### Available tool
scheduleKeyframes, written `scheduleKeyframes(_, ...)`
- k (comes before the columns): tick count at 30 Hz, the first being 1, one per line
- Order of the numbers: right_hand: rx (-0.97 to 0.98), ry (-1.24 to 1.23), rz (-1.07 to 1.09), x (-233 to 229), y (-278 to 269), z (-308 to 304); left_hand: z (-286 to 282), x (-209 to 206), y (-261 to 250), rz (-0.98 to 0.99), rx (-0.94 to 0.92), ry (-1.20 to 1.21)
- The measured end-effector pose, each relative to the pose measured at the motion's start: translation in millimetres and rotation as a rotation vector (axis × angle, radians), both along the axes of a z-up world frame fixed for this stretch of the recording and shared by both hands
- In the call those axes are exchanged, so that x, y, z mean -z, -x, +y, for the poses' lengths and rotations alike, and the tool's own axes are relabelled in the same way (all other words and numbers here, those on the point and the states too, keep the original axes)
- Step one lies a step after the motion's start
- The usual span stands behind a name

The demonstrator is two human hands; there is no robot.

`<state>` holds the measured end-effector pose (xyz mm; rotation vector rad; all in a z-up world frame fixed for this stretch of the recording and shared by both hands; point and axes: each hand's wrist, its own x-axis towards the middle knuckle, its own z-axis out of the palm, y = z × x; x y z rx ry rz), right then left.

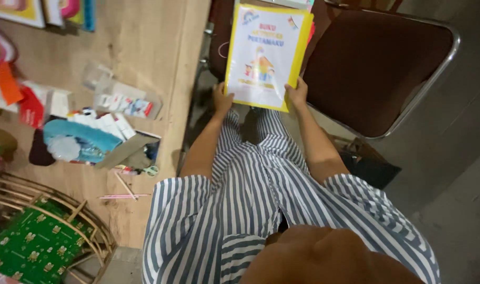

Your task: Gathering and showing various books, art sets, and educational boards on a desk.

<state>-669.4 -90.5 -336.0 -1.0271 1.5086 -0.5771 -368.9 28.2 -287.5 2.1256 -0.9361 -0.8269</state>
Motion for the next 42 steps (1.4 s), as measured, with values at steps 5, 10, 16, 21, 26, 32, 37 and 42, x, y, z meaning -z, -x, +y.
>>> scheduleKeyframes(5,-0.057,-0.014,0.116,53,-1,-28,-28,37,18,-0.005,-0.165,-0.169)
scheduleKeyframes(10,-0.047,-0.209,0.418,19,-23,-42,-50,58,29,-0.087,-0.271,-0.411)
scheduleKeyframes(16,-0.068,-0.107,0.444,55,-12,-11,-70,24,32,-0.060,-0.106,-0.324)
scheduleKeyframes(21,-0.302,0.061,0.313,-50,-44,8,-49,-4,52,-0.222,0.248,-0.226)
scheduleKeyframes(26,-0.452,0.332,0.198,-167,-81,44,-6,-157,48,-0.214,0.285,0.081)
scheduleKeyframes(32,-0.589,0.480,0.108,-307,-144,99,78,-303,-11,-0.103,0.268,0.249)
scheduleKeyframes(37,-0.726,0.652,0.064,-356,-196,138,144,-357,-68,-0.141,0.185,0.355)
scheduleKeyframes(42,-0.950,0.813,-0.044,-411,-258,141,166,-373,-112,-0.180,-0.081,0.472)
